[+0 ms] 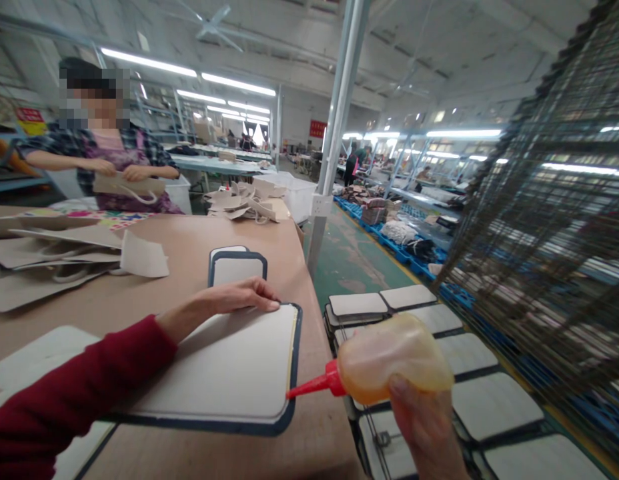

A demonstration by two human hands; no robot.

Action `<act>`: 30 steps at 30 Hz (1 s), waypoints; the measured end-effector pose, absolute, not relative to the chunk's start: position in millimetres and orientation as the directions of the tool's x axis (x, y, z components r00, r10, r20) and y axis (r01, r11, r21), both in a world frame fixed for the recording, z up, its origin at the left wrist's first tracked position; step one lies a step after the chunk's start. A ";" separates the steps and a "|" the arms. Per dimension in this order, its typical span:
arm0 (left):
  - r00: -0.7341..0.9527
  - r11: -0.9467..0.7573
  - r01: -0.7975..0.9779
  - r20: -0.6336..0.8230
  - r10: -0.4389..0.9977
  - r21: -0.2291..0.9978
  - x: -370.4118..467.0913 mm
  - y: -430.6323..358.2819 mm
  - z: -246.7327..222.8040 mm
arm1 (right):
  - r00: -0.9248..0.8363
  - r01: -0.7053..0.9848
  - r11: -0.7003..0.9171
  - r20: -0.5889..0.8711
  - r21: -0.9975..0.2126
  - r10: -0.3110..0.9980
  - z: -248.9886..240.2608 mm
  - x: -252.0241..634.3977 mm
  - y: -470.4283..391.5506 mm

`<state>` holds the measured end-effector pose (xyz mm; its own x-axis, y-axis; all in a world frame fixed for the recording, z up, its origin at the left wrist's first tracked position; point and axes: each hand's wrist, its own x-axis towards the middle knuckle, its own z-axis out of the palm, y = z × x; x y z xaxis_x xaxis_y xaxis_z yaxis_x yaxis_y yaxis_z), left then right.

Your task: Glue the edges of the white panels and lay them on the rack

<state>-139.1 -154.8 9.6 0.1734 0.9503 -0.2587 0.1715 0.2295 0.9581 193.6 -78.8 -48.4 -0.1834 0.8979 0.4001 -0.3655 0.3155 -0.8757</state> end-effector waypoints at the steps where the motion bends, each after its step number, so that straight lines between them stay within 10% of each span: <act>1: 0.162 0.238 0.161 -0.264 0.951 0.958 -140.0 -154.7 9.3 | -0.177 -0.350 0.296 0.373 -0.889 0.911 -48.0 193.5 -79.3; 20: -0.170 0.180 -0.201 -0.215 0.962 0.963 -154.1 -145.8 -23.3 | 0.244 -0.258 0.507 0.453 -0.822 0.858 -51.2 177.2 -92.1; 30: -0.224 0.142 -0.334 -0.225 0.948 0.932 -142.1 -150.5 -37.0 | 0.315 -0.486 0.524 0.419 -0.699 0.852 -28.9 150.7 -92.6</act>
<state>-142.1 -150.5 -37.0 -0.2237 0.9483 -0.2249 -0.3343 0.1421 0.9317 150.7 -92.6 -28.9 0.3145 0.8516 0.4193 -0.4861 0.5239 -0.6995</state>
